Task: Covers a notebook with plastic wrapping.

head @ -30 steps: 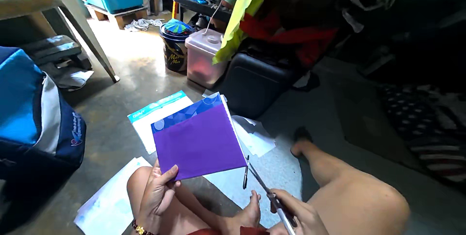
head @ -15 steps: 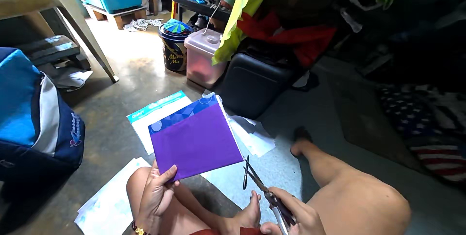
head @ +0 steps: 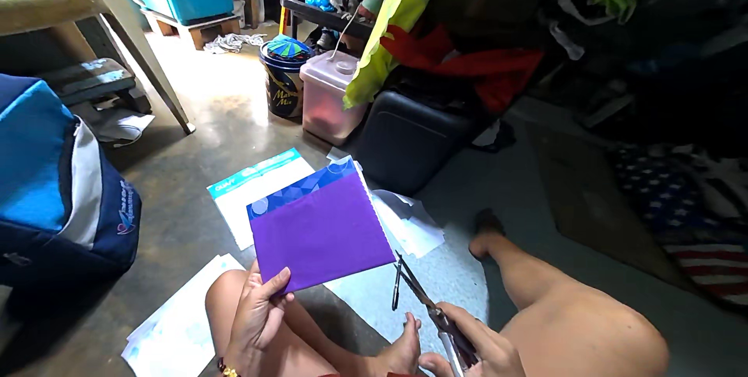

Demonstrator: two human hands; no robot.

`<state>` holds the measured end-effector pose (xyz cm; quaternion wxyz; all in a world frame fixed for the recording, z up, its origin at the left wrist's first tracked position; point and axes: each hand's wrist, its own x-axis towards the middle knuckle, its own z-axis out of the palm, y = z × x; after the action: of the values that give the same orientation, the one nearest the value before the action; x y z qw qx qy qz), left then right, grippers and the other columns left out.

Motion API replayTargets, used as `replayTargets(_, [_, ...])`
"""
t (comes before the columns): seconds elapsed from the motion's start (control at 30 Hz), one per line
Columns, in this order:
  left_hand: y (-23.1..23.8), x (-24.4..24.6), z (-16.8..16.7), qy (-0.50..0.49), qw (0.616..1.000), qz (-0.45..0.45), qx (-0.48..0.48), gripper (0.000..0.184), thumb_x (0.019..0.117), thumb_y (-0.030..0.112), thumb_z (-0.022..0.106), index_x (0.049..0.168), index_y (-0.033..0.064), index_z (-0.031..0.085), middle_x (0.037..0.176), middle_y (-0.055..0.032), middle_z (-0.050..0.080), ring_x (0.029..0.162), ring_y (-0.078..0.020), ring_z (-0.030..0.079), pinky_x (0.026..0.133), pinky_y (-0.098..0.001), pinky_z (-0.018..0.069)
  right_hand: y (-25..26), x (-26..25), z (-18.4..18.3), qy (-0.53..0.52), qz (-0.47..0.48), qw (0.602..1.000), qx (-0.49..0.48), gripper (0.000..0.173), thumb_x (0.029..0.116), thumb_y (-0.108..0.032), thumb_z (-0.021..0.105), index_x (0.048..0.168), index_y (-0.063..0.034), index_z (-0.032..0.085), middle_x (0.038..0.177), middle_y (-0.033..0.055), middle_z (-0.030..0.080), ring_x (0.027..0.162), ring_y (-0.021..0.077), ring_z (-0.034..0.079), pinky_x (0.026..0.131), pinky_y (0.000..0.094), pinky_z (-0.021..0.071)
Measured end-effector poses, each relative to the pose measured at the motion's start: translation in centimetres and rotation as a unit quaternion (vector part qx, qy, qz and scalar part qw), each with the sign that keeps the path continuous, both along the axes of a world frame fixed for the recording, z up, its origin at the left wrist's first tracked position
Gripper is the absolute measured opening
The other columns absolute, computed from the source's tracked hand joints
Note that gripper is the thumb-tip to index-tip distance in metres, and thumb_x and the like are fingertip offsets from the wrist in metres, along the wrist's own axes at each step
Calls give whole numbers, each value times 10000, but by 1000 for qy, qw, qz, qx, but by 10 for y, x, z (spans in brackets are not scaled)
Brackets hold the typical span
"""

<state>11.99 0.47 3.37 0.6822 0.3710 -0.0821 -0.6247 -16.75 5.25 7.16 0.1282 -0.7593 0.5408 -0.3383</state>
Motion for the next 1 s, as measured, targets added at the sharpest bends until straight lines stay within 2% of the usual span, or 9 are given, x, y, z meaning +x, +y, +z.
replayTargets(0.13, [-1, -2, 1, 7, 1000, -1, 17, 322, 967, -160, 467, 1201, 57, 512, 877, -79, 735, 614, -105, 703, 491, -215, 573, -4, -2, -1, -10, 24, 999, 28, 668, 858, -497, 752, 1025, 145, 677, 784, 216, 687, 606, 182, 583, 585, 317, 501])
replayTargets(0.3, [0, -8, 1, 0, 1000, 15, 24, 388, 948, -169, 521, 1277, 34, 490, 922, -113, 725, 632, -130, 704, 489, -222, 566, -10, -10, -16, -50, 36, 994, 86, 695, 887, -501, 730, 1072, 164, 646, 746, 159, 667, 602, 114, 572, 584, 278, 497])
replayTargets(0.4, [0, -11, 0, -8, 999, 24, 22, 365, 943, -175, 526, 1250, 20, 498, 909, -125, 727, 620, -139, 708, 479, -226, 570, -10, -12, -21, -72, 25, 990, 122, 672, 866, -469, 756, 1089, 154, 640, 743, 108, 659, 609, 68, 560, 585, 244, 486])
replayTargets(0.47, [0, -11, -1, -13, 999, 26, 28, 351, 945, -175, 521, 1236, 21, 506, 905, -120, 727, 617, -136, 706, 477, -225, 569, -11, -11, -21, -73, 21, 988, 136, 679, 854, -477, 762, 1100, 143, 640, 748, 102, 657, 611, 75, 564, 586, 259, 492])
replayTargets(0.7, [-1, -9, -5, -12, 999, 8, 38, 303, 973, -141, 488, 1215, 40, 515, 895, -92, 729, 625, -109, 703, 484, -212, 567, -8, -7, -20, -31, -14, 996, 80, 770, 812, -643, 716, 1057, 87, 687, 739, 107, 665, 588, 127, 561, 554, 313, 486])
replayTargets(1.0, [-1, -11, -3, 4, 999, 1, 49, 280, 987, -133, 465, 1193, 46, 529, 888, -84, 730, 622, -102, 704, 477, -207, 565, -9, -3, -14, -22, -27, 999, -2, 703, 818, -620, 721, 985, 63, 711, 711, 98, 654, 582, 73, 523, 547, 231, 446])
